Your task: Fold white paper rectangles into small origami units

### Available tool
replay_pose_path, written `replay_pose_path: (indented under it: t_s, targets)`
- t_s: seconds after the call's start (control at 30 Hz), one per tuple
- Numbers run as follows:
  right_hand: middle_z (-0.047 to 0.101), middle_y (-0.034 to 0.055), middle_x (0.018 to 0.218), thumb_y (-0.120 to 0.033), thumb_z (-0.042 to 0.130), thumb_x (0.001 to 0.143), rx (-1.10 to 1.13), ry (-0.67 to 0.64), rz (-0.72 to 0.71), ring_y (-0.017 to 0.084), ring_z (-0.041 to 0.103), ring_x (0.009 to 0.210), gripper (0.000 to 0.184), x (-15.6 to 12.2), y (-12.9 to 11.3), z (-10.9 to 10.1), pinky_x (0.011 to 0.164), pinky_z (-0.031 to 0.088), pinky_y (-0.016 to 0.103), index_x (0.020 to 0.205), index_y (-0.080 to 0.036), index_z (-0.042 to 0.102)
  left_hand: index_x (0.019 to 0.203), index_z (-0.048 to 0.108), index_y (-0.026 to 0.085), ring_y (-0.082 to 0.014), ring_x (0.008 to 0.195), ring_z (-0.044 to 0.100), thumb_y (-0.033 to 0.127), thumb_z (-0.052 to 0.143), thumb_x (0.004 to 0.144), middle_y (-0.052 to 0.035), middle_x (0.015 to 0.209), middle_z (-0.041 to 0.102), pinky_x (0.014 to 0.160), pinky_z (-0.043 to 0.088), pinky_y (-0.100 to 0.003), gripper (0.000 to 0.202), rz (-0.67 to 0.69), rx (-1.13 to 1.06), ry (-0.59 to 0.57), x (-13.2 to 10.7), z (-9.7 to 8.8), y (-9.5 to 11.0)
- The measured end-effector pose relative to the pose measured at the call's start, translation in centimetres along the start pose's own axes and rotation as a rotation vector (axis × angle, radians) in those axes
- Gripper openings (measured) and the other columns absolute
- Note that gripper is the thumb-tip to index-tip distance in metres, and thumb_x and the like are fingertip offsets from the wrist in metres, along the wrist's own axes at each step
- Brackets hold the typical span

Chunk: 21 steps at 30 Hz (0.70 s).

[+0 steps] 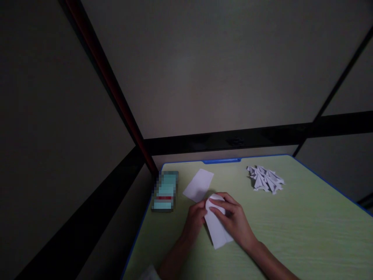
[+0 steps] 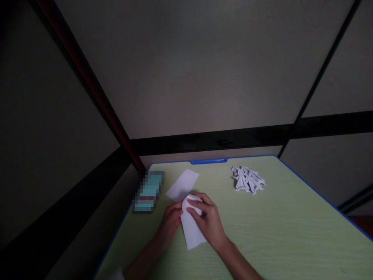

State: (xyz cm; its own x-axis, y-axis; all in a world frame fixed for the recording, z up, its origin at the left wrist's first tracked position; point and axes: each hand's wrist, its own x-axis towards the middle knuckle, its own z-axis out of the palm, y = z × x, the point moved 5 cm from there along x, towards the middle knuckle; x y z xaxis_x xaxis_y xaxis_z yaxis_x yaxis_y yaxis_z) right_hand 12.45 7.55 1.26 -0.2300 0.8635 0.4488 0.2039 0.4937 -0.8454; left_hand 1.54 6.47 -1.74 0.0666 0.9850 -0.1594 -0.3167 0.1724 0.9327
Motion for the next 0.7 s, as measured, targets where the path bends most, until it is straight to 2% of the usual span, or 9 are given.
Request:
replay_pose_path:
  t_s: [0.13, 0.27, 0.37, 0.53, 0.7]
  targets:
    - [0.057, 0.0060, 0.086, -0.023, 0.057, 0.071, -0.030, 0.009, -0.004, 0.018, 0.054, 0.081, 0.021, 0.1, 0.1, -0.3, 0.070, 0.045, 0.031, 0.091, -0.023, 0.064, 0.077, 0.062, 0.010, -0.0100, 0.053, 0.045, 0.027, 0.057, 0.056, -0.0005, 0.059, 0.056, 0.050, 0.033, -0.020, 0.027, 0.010, 0.097, -0.065, -0.2, 0.3, 0.2]
    - [0.057, 0.0057, 0.083, -0.025, 0.058, 0.070, -0.001, 0.027, 0.054, 0.018, 0.054, 0.079, 0.018, 0.2, 0.5, -0.6, 0.069, 0.045, 0.031, 0.086, -0.022, 0.066, 0.077, 0.062, 0.012, -0.0131, 0.060, 0.052, 0.033, 0.060, 0.055, -0.0032, 0.064, 0.059, 0.056, 0.038, -0.023, 0.030, -0.100, -0.039, -0.065, -0.4, 0.3, -0.2]
    - [0.057, 0.0058, 0.081, -0.027, 0.058, 0.069, 0.035, 0.063, 0.093, 0.018, 0.055, 0.076, 0.017, 0.3, 0.7, -0.8, 0.067, 0.045, 0.030, 0.083, -0.021, 0.066, 0.075, 0.062, 0.013, -0.0146, 0.062, 0.055, 0.037, 0.064, 0.052, -0.0047, 0.066, 0.061, 0.059, 0.040, -0.026, 0.033, -0.129, -0.109, -0.032, -0.4, 0.0, -0.4]
    - [0.057, 0.0057, 0.079, -0.027, 0.060, 0.067, 0.082, 0.090, 0.113, 0.018, 0.055, 0.075, 0.012, 0.3, 1.0, -0.9, 0.065, 0.044, 0.028, 0.073, -0.019, 0.065, 0.074, 0.061, 0.012, -0.0127, 0.058, 0.052, 0.040, 0.067, 0.051, -0.0027, 0.062, 0.059, 0.058, 0.040, -0.025, 0.037, -0.114, -0.028, 0.025, -0.1, -0.7, -0.9]
    - [0.057, 0.0046, 0.075, -0.029, 0.058, 0.069, 0.154, -0.017, 0.138, 0.016, 0.054, 0.070, 0.012, 0.6, 1.1, -0.7, 0.059, 0.042, 0.025, 0.068, -0.018, 0.063, 0.066, 0.059, 0.010, -0.0083, 0.049, 0.042, 0.039, 0.060, 0.059, 0.0022, 0.051, 0.048, 0.048, 0.032, -0.020, 0.030, -0.011, 0.148, 0.014, 0.5, -1.4, -0.9]
